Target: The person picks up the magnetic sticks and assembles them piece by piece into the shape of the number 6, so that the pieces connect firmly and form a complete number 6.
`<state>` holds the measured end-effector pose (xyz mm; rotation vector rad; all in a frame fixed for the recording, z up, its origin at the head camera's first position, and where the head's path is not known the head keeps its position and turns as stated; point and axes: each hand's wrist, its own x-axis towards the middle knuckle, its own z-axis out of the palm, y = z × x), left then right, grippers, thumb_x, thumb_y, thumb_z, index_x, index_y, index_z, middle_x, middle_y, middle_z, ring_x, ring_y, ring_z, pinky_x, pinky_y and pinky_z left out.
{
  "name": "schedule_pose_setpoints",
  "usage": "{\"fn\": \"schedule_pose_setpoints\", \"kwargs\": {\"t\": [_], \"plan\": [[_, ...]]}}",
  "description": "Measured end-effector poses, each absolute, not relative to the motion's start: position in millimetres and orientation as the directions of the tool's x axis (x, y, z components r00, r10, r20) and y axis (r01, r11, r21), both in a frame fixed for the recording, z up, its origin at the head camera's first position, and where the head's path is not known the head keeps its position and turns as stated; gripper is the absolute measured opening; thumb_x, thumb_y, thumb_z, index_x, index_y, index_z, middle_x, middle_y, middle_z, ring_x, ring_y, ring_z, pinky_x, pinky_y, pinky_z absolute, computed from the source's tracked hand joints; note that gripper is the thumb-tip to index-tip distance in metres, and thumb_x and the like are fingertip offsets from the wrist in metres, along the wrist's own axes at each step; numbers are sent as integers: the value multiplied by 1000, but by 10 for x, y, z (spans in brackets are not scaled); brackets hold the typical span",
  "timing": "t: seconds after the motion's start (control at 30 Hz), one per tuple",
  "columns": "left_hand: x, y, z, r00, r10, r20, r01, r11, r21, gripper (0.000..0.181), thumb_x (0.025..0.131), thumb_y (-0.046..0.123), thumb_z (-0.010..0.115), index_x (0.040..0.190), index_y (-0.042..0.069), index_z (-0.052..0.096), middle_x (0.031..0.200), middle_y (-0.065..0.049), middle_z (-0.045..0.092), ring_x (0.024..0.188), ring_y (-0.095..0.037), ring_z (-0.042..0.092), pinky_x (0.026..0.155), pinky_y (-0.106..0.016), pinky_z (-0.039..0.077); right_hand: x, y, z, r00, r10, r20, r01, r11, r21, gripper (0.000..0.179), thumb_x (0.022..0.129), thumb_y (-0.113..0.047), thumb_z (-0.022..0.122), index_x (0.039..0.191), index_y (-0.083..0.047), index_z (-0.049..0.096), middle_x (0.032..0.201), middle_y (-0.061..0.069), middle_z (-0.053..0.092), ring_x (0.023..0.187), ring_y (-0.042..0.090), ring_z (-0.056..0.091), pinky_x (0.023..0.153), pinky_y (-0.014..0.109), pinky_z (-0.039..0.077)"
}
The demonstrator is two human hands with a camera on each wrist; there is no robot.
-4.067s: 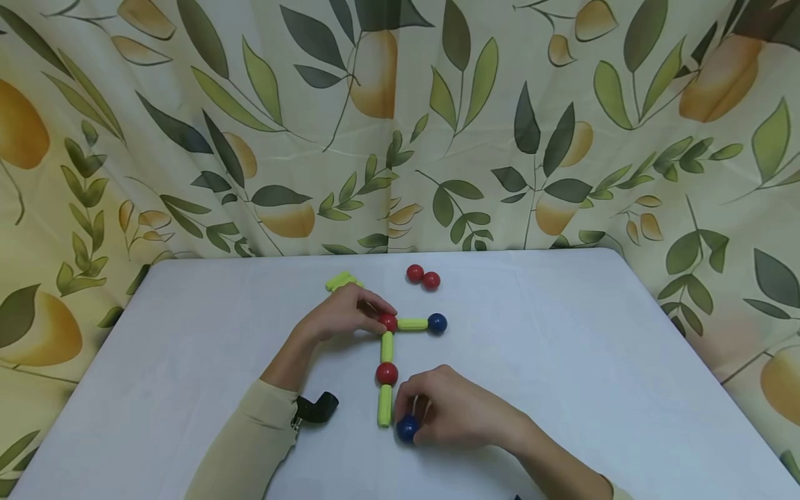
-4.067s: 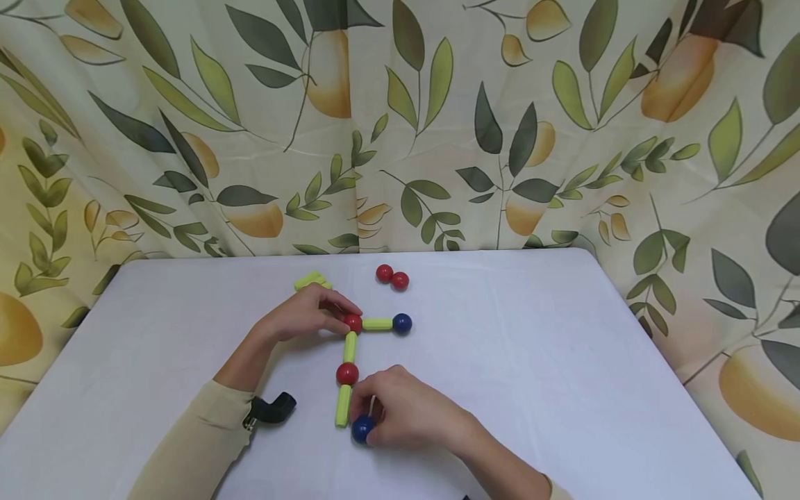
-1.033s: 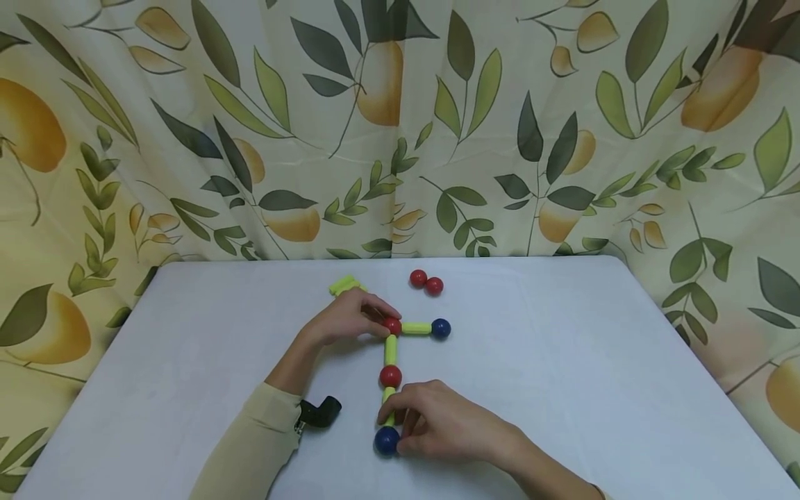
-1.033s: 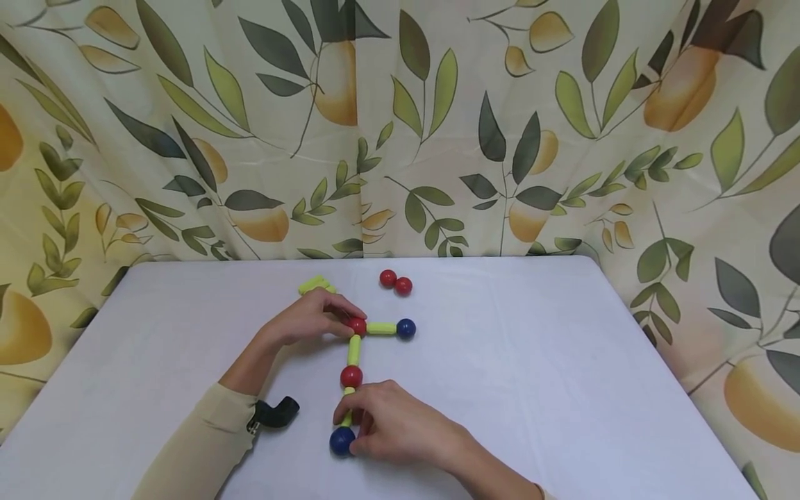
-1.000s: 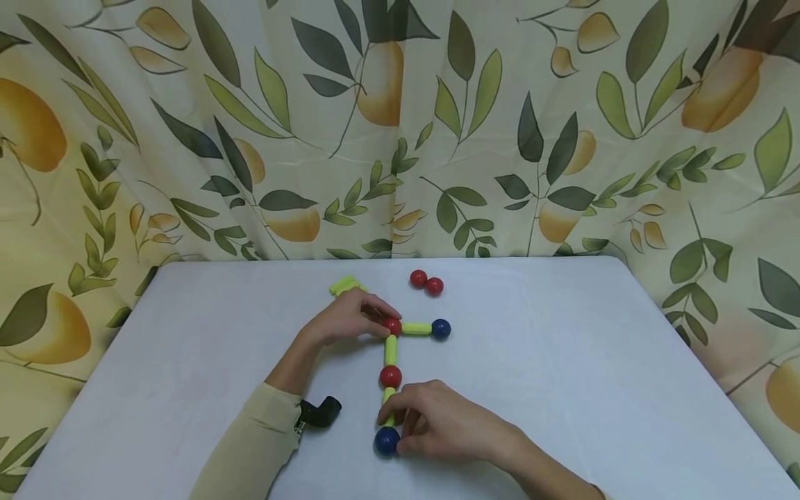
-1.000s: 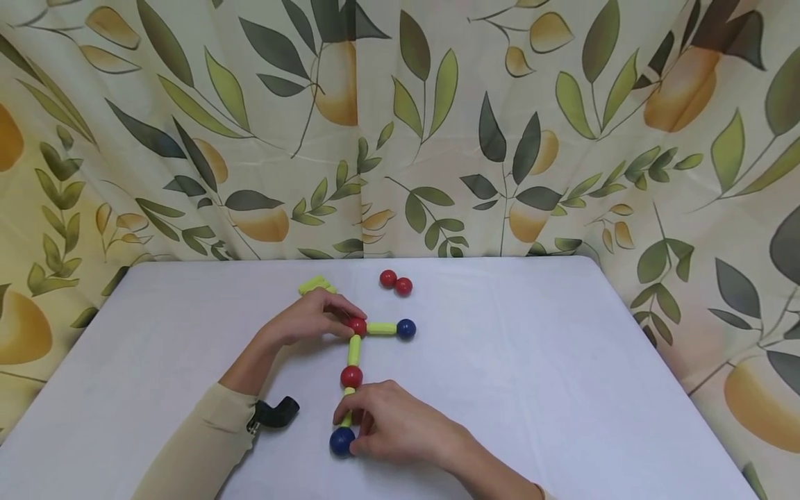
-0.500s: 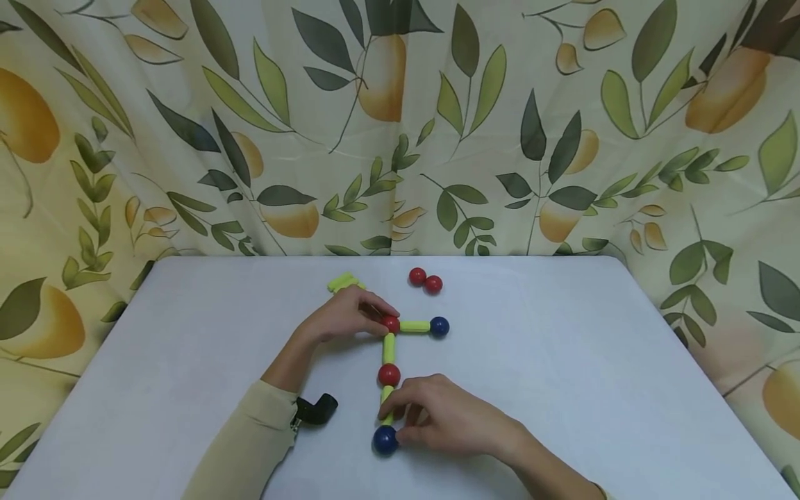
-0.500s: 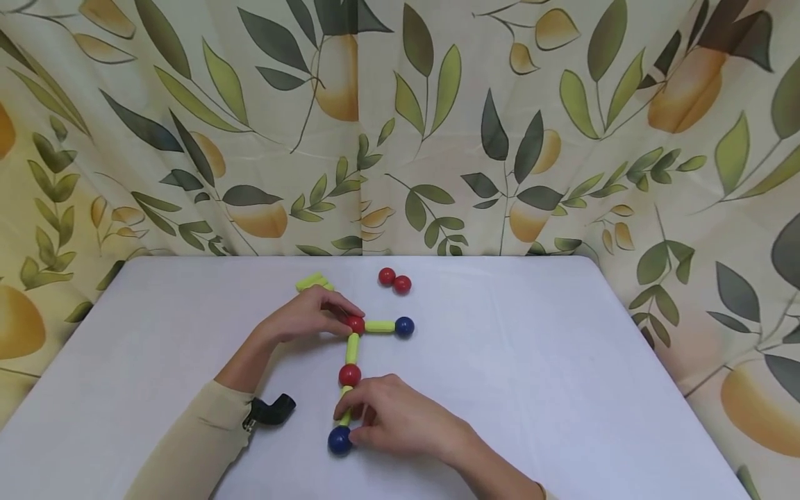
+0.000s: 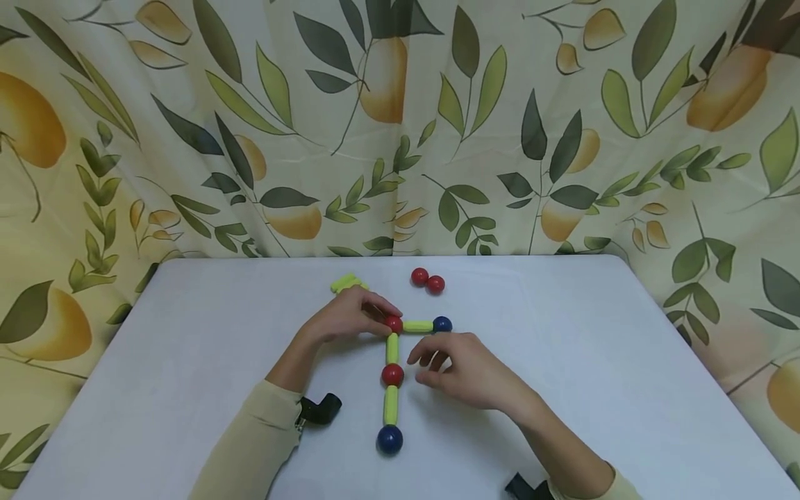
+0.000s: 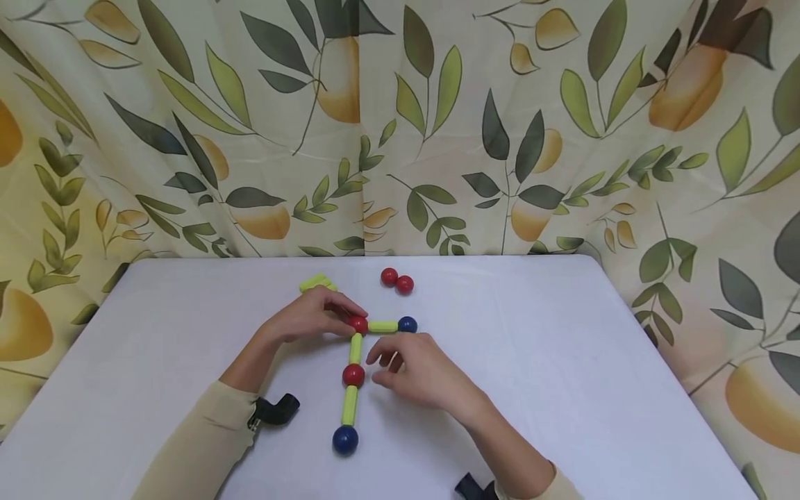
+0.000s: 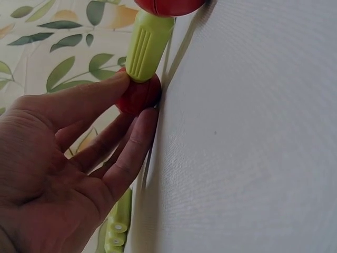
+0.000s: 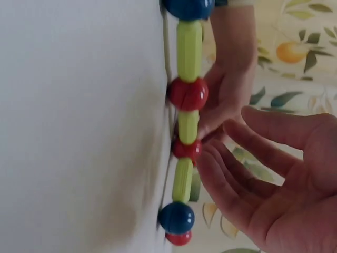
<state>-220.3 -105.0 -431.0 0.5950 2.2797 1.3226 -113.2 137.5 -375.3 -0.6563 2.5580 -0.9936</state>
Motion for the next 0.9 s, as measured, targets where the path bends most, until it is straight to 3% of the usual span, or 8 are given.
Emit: {"fn": "schedule_pose_setpoints", "kwargs": {"t": [0.13, 0.4, 0.7, 0.9], "plan": [[-2212, -1048, -4305, -809, 568, -152, 146, 445, 884, 32, 88, 10, 83, 119, 14, 79, 109, 1, 78, 98, -16, 73, 92, -32, 59, -1274, 1421, -3751, -886, -460, -67, -301, 677, -671, 20, 92, -14, 79, 111, -12, 77, 103, 2, 74, 91, 14, 65, 78, 27, 55], [-2210, -1055, -4281, -808, 568, -154, 151, 453, 879, 32, 88, 9, 83, 120, 12, 79, 107, 0, 78, 97, -15, 72, 91, -32, 59, -1532, 1465, -3801, -961, -273, -45, -182, 746, -641, 26, 88, -10, 81, 114, -10, 77, 108, 12, 68, 98, 27, 64, 79, 36, 57], [-2202, -1082, -4241, -814, 558, -163, 136, 455, 880, 35, 87, 6, 83, 121, 9, 78, 113, -2, 77, 99, -16, 74, 91, -31, 60, -1692, 1505, -3916, -971, -198, -133, -68, 763, -643, 32, 88, -9, 80, 119, -10, 75, 119, 16, 67, 109, 33, 64, 85, 42, 60], [-2223, -1147, -4204, -840, 528, -121, 174, 475, 863, 33, 86, 4, 82, 119, 8, 78, 115, -6, 76, 99, -16, 75, 87, -32, 61, -1735, 1504, -3991, -967, -178, -183, -14, 754, -657, 26, 90, -6, 77, 115, -10, 76, 114, 12, 71, 108, 30, 64, 88, 42, 59]]}}
